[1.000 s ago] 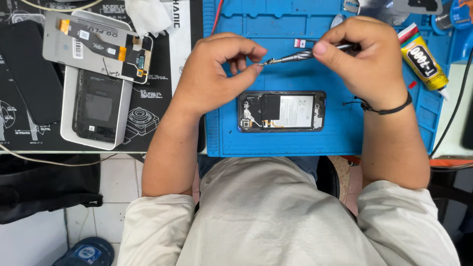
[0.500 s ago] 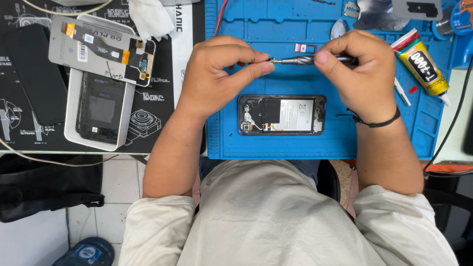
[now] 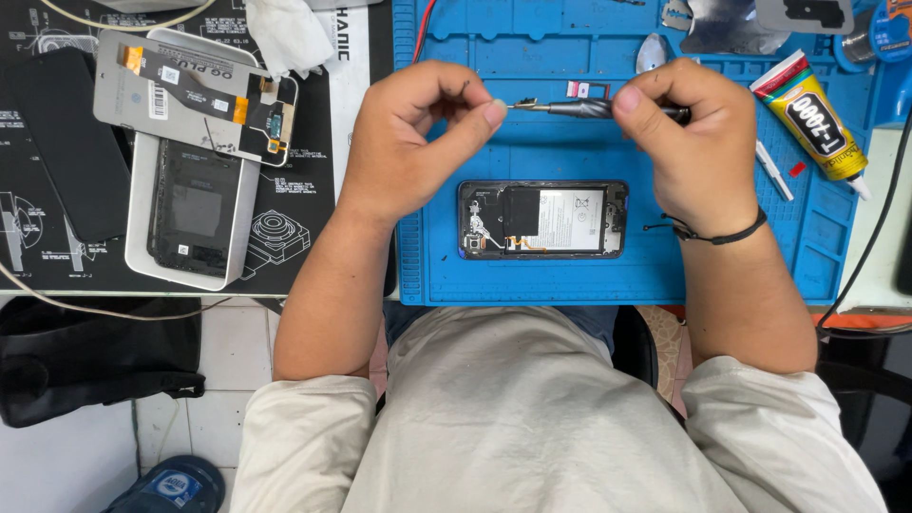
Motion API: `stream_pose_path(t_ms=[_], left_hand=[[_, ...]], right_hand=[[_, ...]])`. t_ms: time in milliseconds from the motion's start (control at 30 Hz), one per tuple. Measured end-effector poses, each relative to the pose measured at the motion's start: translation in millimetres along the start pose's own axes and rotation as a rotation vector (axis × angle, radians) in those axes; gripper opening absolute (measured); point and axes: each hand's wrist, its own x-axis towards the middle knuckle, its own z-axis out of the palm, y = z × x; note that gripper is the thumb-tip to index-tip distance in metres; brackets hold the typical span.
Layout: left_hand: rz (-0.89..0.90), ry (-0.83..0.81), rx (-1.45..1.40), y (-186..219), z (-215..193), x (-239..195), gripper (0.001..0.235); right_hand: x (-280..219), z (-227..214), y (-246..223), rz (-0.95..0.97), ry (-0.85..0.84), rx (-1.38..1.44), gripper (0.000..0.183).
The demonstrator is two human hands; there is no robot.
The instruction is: The person removes screws from a disassembled smartphone using a screwdriver, places them on the mat, and continues unscrewing multiple locations around the device. The phone remains open on the work mat throughout the clip.
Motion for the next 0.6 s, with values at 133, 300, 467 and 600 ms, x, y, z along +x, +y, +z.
stream_pose_path(t_ms=[133, 300, 467, 600], left_hand=[[-0.011, 0.004, -0.108, -4, 3, -2, 0.009], [0.005, 0.03, -0.124, -4, 5, -3, 0.009], [0.039, 0.078, -0.243, -6, 11, -5, 0.012], [0.029, 0.027, -0.265, -9, 14, -6, 0.012]], right_hand=[[2, 8, 6, 0.093, -0.018, 0.262, 0.02], [2, 13, 10, 0.183, -0.027, 0.457, 0.017], [1, 25, 16, 0.295, -0.065, 0.653, 0.027], [-3, 21, 18, 0.328, -0.059, 0.597, 0.035]])
